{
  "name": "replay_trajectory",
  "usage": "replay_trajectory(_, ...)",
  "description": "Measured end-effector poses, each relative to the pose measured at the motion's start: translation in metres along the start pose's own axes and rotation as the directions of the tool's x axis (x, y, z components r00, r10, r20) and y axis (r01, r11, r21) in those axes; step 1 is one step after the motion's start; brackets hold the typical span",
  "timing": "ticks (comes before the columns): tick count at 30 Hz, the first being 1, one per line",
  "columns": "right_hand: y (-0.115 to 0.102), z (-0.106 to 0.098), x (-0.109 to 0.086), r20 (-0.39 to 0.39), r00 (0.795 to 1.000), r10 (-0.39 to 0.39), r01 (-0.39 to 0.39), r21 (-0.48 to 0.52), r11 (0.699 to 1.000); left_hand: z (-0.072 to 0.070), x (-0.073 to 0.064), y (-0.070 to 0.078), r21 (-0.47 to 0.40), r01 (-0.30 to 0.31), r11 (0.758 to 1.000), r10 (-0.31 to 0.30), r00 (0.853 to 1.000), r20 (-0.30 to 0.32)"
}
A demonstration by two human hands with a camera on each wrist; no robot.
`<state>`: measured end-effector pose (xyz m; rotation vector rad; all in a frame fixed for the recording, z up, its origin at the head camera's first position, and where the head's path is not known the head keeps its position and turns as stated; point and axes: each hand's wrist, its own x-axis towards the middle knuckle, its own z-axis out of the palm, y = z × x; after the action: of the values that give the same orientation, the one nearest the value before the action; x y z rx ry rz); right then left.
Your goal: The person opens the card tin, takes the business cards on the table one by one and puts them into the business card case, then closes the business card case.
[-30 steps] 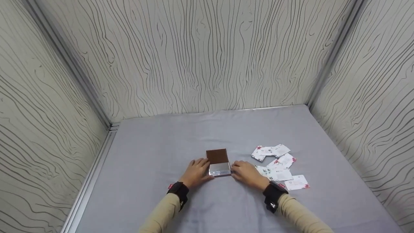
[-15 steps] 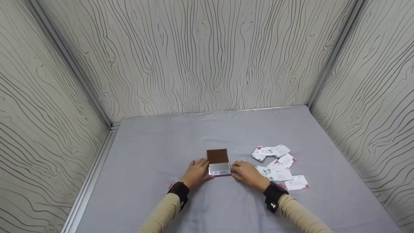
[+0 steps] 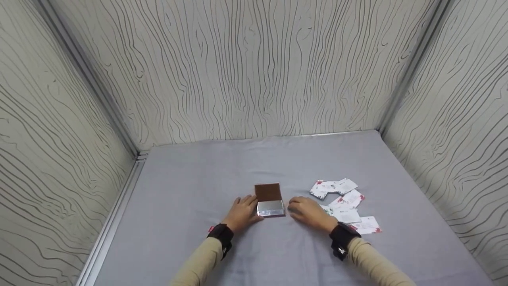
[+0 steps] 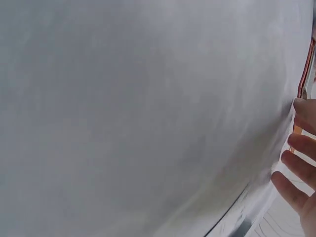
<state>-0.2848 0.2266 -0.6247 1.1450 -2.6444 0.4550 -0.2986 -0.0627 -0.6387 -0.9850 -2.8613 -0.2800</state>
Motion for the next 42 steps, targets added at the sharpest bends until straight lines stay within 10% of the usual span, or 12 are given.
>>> replay_trajectory(15,0.029,-0.032,-0.02,-0.073,0.997,0.019,-0.023,-0.053,0.998,0.002,0.0,0.0,0.009,0.006,1.0,-0.006,1.0,-0.001)
replay_trajectory(42,0.062,-0.084,-0.079,0.24,0.945,0.223,-0.234,0.019,0.972,0.003,0.002,-0.003,-0.045,0.002,0.999,-0.002,1.0,-0.001)
